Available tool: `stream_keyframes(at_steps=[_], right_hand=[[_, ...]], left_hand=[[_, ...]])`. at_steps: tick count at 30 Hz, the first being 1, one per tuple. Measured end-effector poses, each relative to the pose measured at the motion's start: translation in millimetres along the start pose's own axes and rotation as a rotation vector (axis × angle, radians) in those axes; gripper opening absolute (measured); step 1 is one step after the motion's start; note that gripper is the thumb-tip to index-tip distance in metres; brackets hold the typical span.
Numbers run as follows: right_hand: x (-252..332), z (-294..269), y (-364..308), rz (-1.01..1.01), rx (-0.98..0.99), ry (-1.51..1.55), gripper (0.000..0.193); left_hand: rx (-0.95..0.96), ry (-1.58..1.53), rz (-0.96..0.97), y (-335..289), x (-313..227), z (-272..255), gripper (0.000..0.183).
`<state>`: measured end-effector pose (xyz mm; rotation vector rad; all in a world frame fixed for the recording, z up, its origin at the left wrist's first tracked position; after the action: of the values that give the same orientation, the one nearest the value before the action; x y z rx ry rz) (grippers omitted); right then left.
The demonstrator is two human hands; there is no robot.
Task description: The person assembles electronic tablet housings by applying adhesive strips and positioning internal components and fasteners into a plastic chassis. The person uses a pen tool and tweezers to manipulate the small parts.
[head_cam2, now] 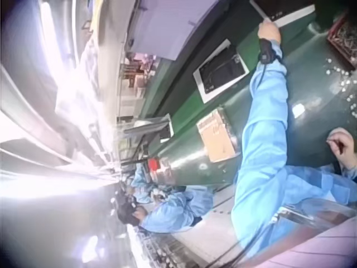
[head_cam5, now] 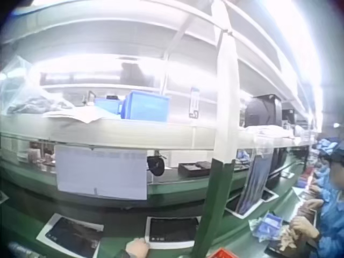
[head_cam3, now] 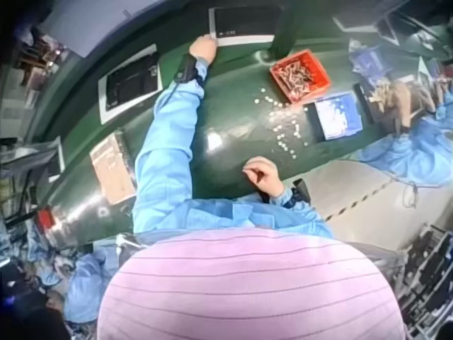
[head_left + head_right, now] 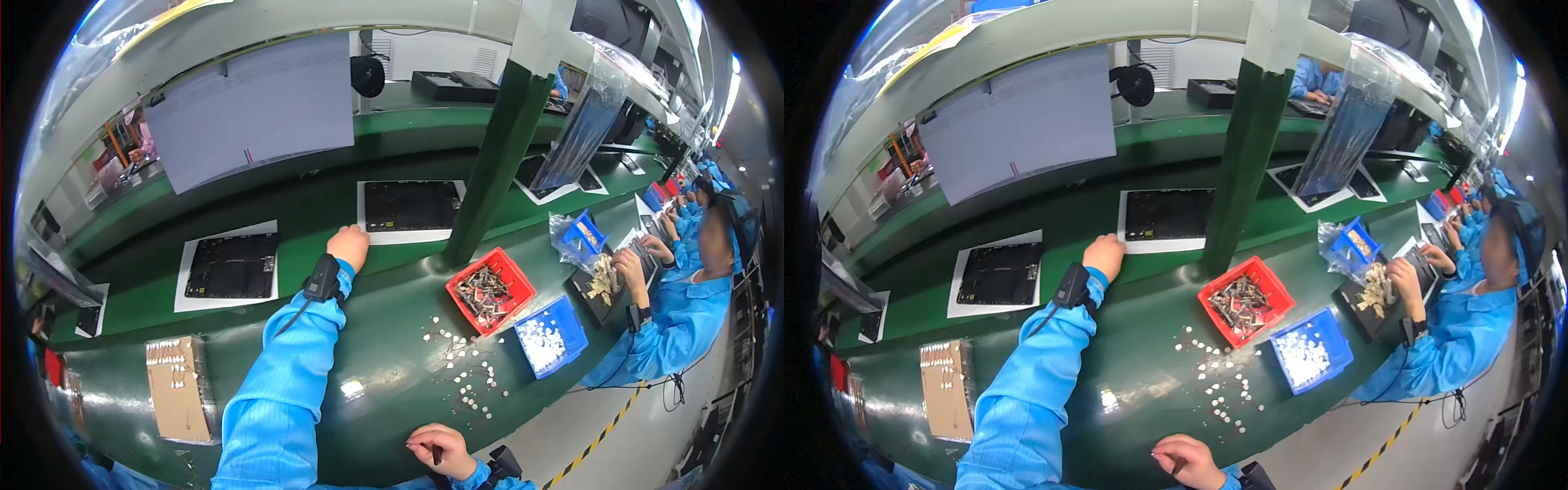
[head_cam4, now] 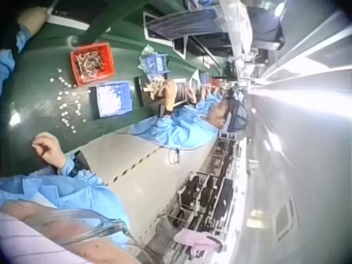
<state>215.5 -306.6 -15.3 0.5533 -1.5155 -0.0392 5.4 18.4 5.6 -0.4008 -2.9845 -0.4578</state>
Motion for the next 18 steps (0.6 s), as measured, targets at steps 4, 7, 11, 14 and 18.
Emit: stream_keyframes(at_steps=[4, 7, 11, 14, 18], right_hand=[[4.1, -5.3, 0.8, 0.091, -0.024, 0.039, 0.011], [5.3, -6.9, 3.9, 0.102, -0.036, 0.046, 0.011], [-2.4, -4.7, 4.2, 0.016, -0.053, 0.105, 0.011], [15.2, -4.8, 5.6, 0.127, -0.094, 0.086, 0.005], [18.3, -4.6, 3.4, 0.133, -0.088, 0.104, 0.006]], left_hand=[[-0.033, -0.033, -0.02, 6.2, 3.9, 6.9, 0.015], [-0.047, -0.112, -0.132, -4.8, 23.4, 6.9, 0.016], [-0.152, -0.471, -0.422, -22.7, 68.0, 34.7, 0.014], [-0.318, -1.271, -0.845, -21.6, 78.8, 34.4, 0.016], [-0.529, -1.456, -1.229, -13.9, 77.6, 20.5, 0.025]])
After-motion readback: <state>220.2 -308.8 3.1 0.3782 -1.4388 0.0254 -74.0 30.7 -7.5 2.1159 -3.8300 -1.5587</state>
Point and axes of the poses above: each hand's wrist, its own y-axis towards the middle knuckle, its own z-axis out of the palm, x = y × z, the point moved 2 cm from there along y, towards the middle knuckle, and after that the axes turned 6 degrees about y, right-handed, at the moved point
